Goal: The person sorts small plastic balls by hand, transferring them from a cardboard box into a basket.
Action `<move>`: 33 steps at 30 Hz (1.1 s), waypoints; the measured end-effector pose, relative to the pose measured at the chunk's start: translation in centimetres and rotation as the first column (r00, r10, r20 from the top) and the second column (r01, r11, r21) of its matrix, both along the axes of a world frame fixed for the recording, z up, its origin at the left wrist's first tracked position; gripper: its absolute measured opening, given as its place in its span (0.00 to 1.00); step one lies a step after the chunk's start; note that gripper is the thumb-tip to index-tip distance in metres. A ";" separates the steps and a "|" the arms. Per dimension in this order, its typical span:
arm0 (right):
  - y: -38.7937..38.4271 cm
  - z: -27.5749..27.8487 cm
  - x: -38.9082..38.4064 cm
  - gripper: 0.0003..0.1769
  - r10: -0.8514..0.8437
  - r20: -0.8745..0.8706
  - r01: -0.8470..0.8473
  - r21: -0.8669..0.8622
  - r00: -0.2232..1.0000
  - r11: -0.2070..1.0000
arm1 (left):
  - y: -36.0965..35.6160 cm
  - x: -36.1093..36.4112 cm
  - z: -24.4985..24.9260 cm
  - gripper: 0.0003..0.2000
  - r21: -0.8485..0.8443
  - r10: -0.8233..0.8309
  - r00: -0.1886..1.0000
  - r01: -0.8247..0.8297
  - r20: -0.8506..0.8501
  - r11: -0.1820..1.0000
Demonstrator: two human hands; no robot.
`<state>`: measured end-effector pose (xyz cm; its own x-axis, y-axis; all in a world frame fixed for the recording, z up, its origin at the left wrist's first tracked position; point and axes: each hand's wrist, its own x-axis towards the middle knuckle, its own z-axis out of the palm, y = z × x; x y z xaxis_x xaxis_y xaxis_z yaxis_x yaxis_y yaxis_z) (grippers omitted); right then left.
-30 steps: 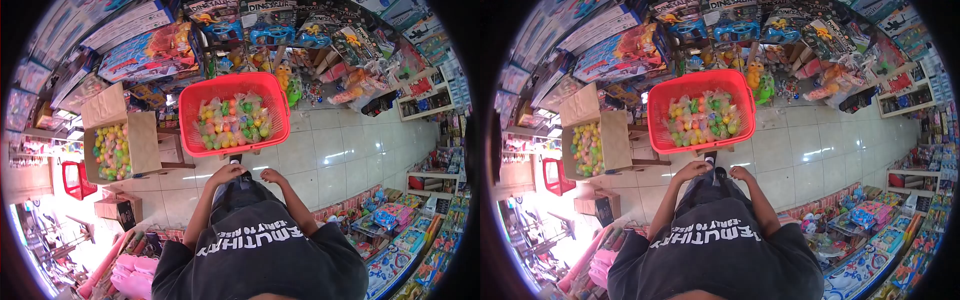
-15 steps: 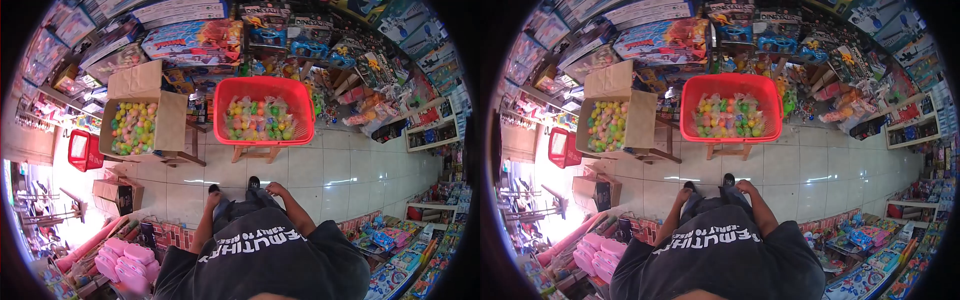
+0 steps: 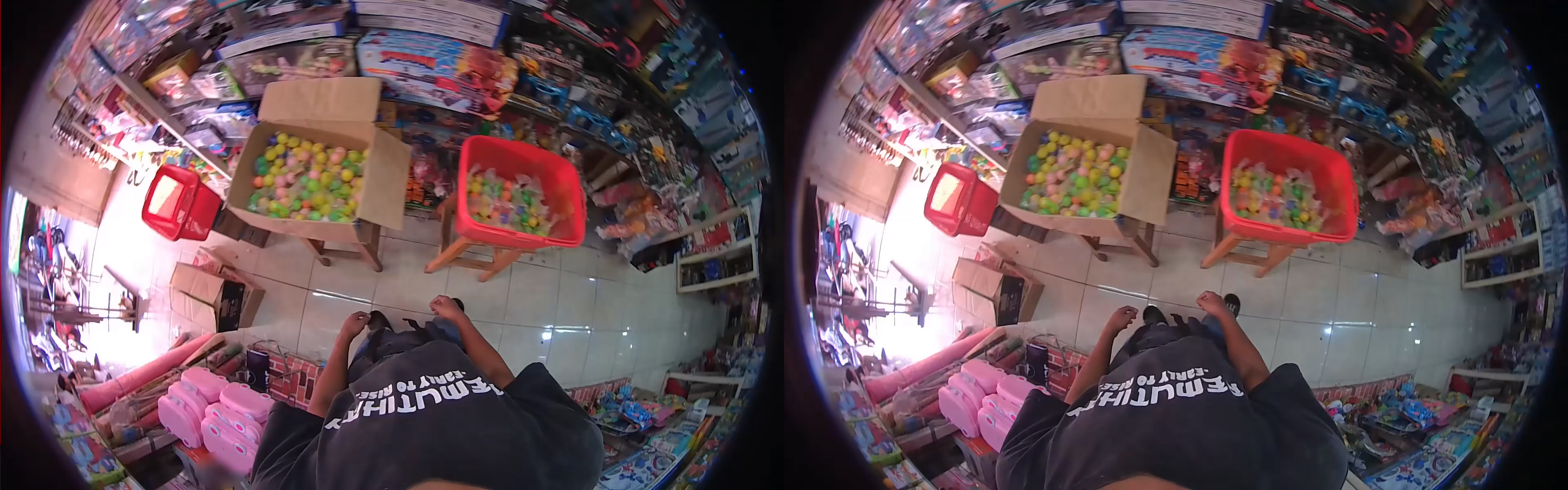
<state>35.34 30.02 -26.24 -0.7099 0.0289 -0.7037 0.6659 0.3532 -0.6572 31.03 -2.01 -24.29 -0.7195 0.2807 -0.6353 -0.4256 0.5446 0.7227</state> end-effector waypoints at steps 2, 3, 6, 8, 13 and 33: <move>-2.9 1.9 -2.1 0.14 0.060 0.025 -0.059 -0.030 0.998 0.998 | -2.0 -0.7 0.8 0.15 0.011 0.063 0.998 -0.062 -0.027 0.998; -4.3 3.0 -3.1 0.14 0.099 0.055 -0.095 -0.059 0.994 0.994 | -2.8 -1.0 1.2 0.15 0.025 0.104 0.993 -0.103 -0.049 0.994; -7.6 5.7 -6.2 0.15 0.301 -0.068 -0.303 -0.033 0.951 0.952 | -4.4 -1.9 2.5 0.15 0.121 0.128 0.986 -0.115 -0.105 0.986; -9.2 7.0 -8.1 0.16 0.359 -0.174 -0.371 -0.044 0.917 0.927 | -4.4 -3.0 5.0 0.15 0.232 0.176 0.975 -0.141 -0.138 0.962; -12.8 17.5 -13.0 0.16 0.408 -0.242 -0.449 -0.152 0.880 0.880 | -3.8 -7.2 12.5 0.11 0.353 0.335 0.898 -0.227 -0.285 0.908; -20.4 18.2 -38.0 0.33 0.679 -0.153 -0.599 0.362 0.718 0.714 | -6.0 -34.8 16.1 0.12 -0.167 -0.252 0.794 0.191 -0.553 0.967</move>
